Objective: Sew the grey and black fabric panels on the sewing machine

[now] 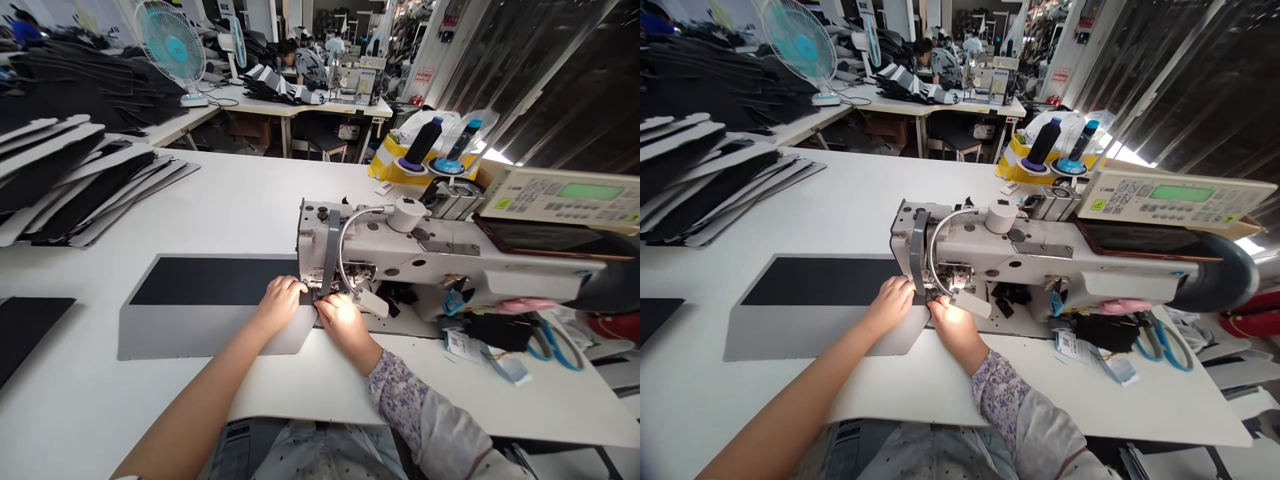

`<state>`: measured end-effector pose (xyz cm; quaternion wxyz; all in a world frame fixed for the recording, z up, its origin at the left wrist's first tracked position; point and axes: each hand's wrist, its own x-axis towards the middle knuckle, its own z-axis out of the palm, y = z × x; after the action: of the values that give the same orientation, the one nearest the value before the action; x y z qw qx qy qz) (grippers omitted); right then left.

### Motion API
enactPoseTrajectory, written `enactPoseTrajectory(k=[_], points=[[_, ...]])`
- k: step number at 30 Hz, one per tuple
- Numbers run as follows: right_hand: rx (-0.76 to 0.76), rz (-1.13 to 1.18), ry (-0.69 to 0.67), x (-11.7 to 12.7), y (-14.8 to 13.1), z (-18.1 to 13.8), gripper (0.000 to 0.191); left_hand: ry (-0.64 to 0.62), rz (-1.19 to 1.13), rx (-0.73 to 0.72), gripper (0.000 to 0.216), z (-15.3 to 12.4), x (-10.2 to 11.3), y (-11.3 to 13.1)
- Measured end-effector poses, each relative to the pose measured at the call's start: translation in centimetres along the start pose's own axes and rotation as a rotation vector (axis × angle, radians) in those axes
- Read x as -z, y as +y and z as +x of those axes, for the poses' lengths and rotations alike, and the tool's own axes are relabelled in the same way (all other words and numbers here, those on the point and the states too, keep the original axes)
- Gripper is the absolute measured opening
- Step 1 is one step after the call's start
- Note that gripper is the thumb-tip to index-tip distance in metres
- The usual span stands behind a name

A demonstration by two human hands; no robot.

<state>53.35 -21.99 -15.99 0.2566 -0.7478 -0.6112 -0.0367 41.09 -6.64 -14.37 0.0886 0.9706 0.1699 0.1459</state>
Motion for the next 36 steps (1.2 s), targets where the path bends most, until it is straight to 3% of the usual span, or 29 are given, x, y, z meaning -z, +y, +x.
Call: enactPoseTrajectory(k=[6, 10, 13, 16, 21, 27, 31, 36], points=[[-0.106, -0.073, 0.009, -1.3, 0.2, 0.3, 0.028, -0.016, 0.087, -0.017, 0.023, 2.4, -0.7, -1.7], [-0.09, -0.058, 0.014, -1.5, 0.4, 0.3, 0.029, -0.026, 0.098, -0.023, 0.022, 3.6, -0.6, -1.8], [-0.076, -0.07, 0.023, -1.2, 0.4, 0.3, 0.029, -0.014, 0.114, -0.035, 0.023, 2.3, -0.2, -1.0], [-0.055, -0.076, 0.021, -0.7, 0.2, 0.4, 0.029, 0.033, 0.11, -0.05, 0.026, -0.8, 0.3, 0.2], [-0.065, -0.077, 0.045, -0.3, 0.0, 0.5, 0.027, 0.075, 0.126, 0.077, 0.03, -4.5, 0.7, 1.2], [-0.214, -0.023, 0.123, 0.0, -0.8, 0.9, 0.024, 0.08, 0.158, 0.11, 0.028, -4.1, 1.2, 1.8], [-0.314, -0.08, 0.15, -0.6, -1.7, 1.6, 0.023, -0.014, 0.205, 0.095, 0.026, -4.0, 2.0, 3.0], [-0.289, -0.184, 0.098, -1.5, -2.7, 1.5, 0.012, -0.076, 0.198, 0.056, 0.032, -3.4, 2.1, 4.0]])
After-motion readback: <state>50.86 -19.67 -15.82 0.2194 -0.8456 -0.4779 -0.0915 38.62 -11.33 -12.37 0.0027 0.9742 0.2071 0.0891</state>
